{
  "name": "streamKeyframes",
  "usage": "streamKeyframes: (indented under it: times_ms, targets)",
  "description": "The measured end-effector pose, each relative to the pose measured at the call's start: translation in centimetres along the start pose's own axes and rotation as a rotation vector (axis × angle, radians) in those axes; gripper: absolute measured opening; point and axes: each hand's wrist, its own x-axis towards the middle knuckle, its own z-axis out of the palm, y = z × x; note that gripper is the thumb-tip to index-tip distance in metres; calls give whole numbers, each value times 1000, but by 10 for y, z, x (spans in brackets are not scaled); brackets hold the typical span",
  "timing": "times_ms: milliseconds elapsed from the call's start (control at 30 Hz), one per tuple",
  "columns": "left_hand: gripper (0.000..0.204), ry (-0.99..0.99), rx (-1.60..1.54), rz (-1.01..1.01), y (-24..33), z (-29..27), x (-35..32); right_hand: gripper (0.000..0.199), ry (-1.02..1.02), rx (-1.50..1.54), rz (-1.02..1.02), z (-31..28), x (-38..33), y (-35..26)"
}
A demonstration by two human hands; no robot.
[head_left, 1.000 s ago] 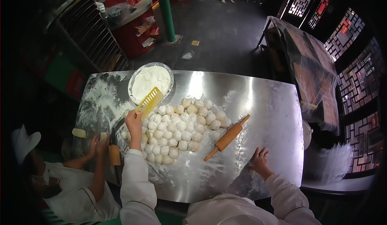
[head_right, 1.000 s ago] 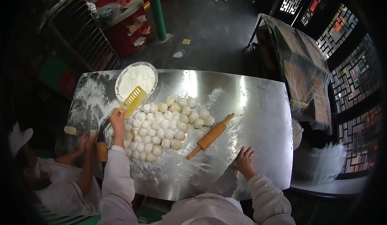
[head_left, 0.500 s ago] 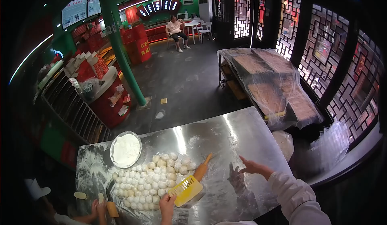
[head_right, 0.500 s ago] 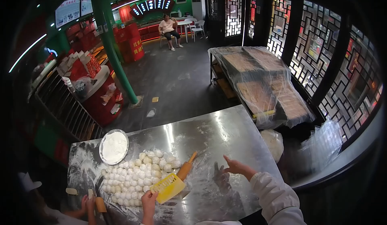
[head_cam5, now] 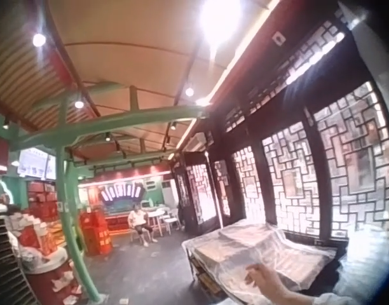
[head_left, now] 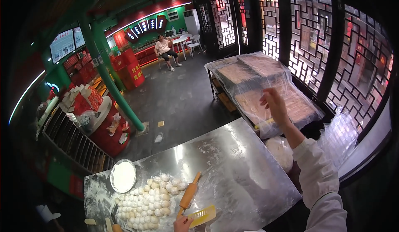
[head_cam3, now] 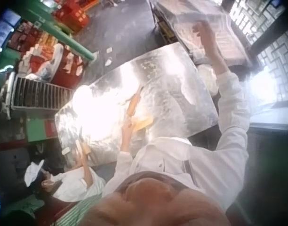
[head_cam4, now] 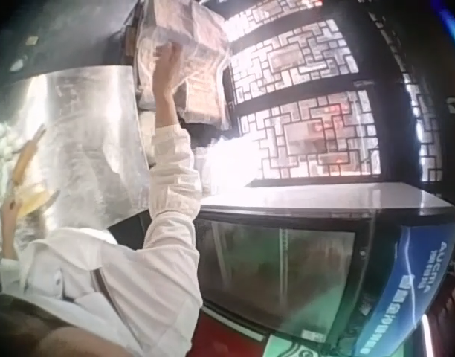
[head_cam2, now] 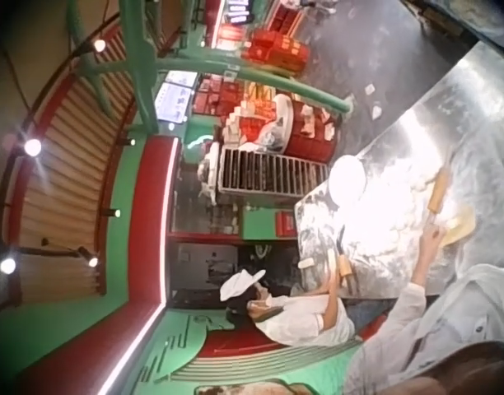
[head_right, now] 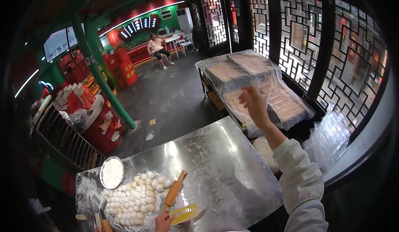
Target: Preparing and portioning dough for buns or dumplings at a restaurant prep station.
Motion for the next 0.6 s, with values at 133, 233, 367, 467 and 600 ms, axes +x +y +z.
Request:
streamKeyframes:
  times_ms: [133, 233, 367, 467, 600]
  targets:
    - [14, -95, -40, 127, 30, 24, 1, 49, -933, -249, 230, 67, -186, 76]
    - [16, -24, 32, 226, 78, 29, -15, 56, -1520, -139, 413, 91, -293, 83]
    - [16, -325, 145, -56, 73, 31, -33, 49, -1554, -200, 341, 107, -383, 96]
    - [16, -166, 74, 156, 81, 35, -40, 38, -1508, -356, 478, 108, -412, 109]
    - [29, -174, -115, 169, 79, 17, -26, 29, -1212, -549, 384, 91, -406, 93]
